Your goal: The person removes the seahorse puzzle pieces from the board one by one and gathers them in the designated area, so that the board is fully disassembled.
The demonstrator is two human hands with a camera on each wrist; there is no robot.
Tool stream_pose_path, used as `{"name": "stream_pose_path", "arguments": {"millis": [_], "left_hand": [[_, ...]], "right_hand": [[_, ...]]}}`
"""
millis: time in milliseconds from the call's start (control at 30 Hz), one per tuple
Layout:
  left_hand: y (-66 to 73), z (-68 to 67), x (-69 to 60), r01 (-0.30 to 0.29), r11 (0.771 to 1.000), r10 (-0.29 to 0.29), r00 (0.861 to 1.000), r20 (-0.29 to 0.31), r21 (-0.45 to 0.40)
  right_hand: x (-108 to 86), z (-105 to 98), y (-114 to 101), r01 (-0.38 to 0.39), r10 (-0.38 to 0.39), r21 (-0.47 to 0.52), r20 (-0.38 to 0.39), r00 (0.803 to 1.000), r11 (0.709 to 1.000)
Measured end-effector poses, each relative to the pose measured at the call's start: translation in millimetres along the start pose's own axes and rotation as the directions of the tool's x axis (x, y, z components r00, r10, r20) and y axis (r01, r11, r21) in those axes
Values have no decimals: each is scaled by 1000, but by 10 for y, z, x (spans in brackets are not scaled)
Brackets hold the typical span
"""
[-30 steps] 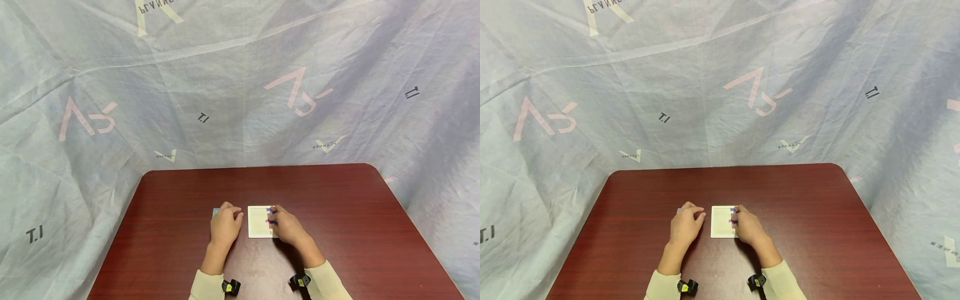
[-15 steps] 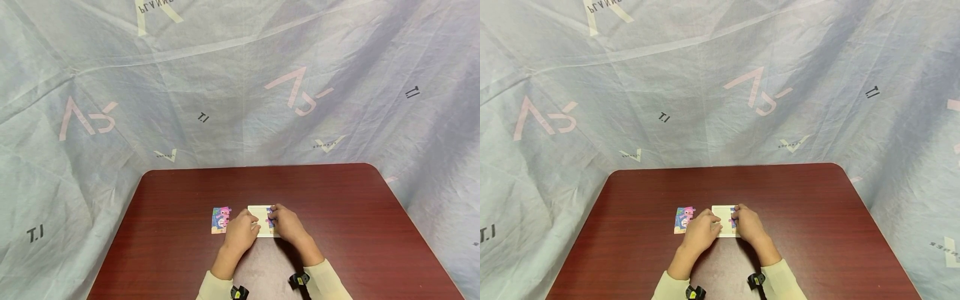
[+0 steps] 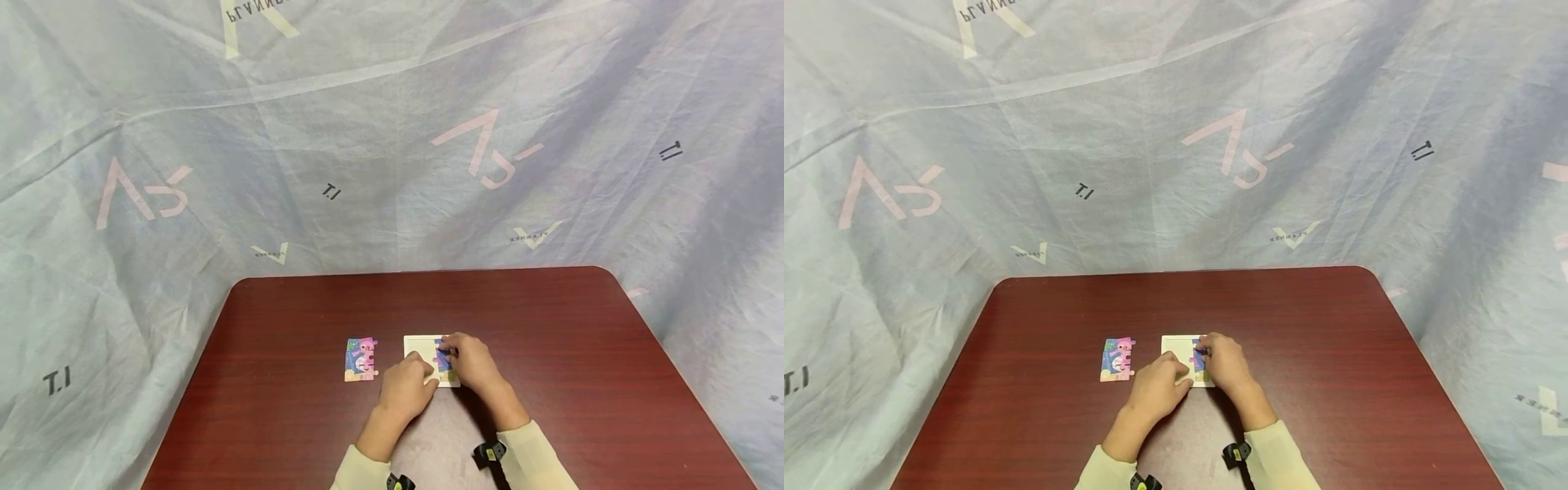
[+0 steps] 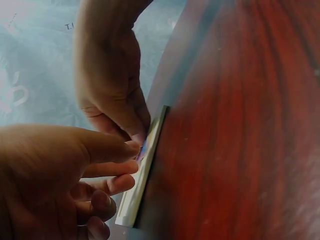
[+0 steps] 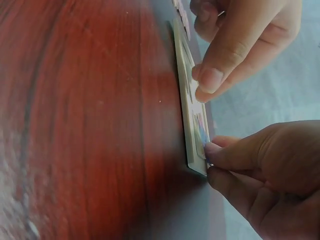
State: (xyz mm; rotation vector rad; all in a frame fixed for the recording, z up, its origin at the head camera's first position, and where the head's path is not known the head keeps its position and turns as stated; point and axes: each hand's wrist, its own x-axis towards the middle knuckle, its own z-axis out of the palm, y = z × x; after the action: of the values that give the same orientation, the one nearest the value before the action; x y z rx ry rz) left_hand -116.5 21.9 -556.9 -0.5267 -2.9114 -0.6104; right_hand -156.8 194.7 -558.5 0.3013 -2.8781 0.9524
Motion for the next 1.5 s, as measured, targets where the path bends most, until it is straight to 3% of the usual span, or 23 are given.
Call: {"name": "stream_pose_path", "arguments": {"millis": [433,733,933,1167,1500], "left_hand": [[59,64,13,-8,1000,8,1000,-3,18],[102,125,14,41,998,-38,997,-69,48],[64,165,35,66,996,-62,996,-68,56],[28,171,18,42,994,-32,995,-99,99],[35,195,5,-91,982,113,985,-134,164]], "right_hand": [[10,29,50,72,-74,-25,-88,993,997],[45,-22,36,47,-48,-61,-24,999,997],[69,-35,34,5,-5,-90,5,1000,996],[22,-30,50,-10,8,-160,-15,1000,987],[55,-45,42,-32,33,-186,3,999,982]]}}
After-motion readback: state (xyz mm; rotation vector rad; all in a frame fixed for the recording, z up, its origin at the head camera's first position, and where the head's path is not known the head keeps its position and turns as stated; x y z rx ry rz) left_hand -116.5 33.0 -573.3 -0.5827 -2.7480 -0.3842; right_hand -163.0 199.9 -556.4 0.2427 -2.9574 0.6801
